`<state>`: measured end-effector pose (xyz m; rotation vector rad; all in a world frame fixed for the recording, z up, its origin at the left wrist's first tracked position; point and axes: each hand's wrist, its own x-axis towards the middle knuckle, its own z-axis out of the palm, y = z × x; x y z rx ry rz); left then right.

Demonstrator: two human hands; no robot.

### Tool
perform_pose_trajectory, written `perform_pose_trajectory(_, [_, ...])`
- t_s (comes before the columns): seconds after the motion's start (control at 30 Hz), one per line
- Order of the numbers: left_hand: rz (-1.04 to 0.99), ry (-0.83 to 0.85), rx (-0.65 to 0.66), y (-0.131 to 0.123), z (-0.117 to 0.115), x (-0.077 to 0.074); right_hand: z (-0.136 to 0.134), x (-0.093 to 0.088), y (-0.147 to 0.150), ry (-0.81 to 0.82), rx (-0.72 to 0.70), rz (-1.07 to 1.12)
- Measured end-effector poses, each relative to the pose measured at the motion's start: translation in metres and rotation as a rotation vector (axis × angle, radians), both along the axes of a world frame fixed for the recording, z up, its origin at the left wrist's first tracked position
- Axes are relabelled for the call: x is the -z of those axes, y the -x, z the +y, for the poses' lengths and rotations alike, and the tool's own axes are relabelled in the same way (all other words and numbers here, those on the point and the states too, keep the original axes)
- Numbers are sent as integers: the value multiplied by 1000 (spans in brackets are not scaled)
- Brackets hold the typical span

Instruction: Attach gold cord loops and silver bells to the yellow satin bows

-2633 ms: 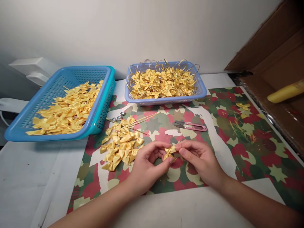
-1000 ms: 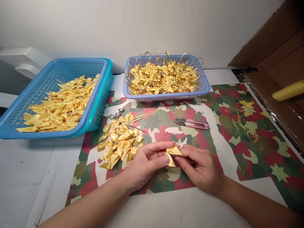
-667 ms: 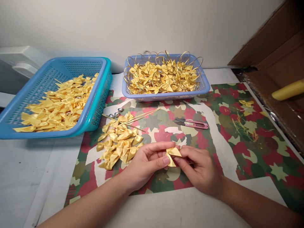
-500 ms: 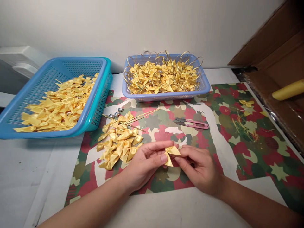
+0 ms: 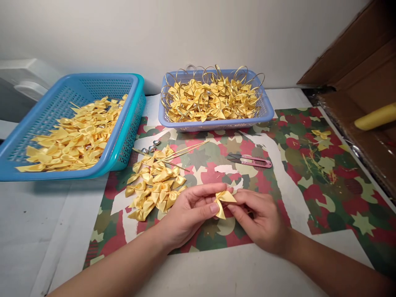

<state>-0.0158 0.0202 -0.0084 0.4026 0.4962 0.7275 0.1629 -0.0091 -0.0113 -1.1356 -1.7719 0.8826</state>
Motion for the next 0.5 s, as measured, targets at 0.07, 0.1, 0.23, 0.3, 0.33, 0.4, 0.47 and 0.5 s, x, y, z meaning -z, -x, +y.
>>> perform_pose_trajectory(0.07, [6,2,8,0,-1,0,0,1,0,5,-8,5])
perform_pose_trajectory(0.1, [12,4,11,1,-1,1,0,1,0,9,-11,8])
perform_pose_trajectory(0.23, [36,13,26,1,-2,3,1,2,1,11,-19,27])
perform_pose_trajectory(0.3, [38,15,34,2,-2,4,1,2,1,8,-26,35])
perform_pose_trajectory(0.33, [35,16,37,2,-2,4,1,2,0,7,-32,38])
perform_pose_trajectory(0.4, [23,26,42,2,-2,3,1,2,0,10,-42,43])
perform_pose_trajectory(0.47, [8,45,50,3,-1,2,1,2,-1,19,-51,53])
perform_pose_trajectory(0.5, [1,57,55,3,-1,2,1,3,-1,26,-55,60])
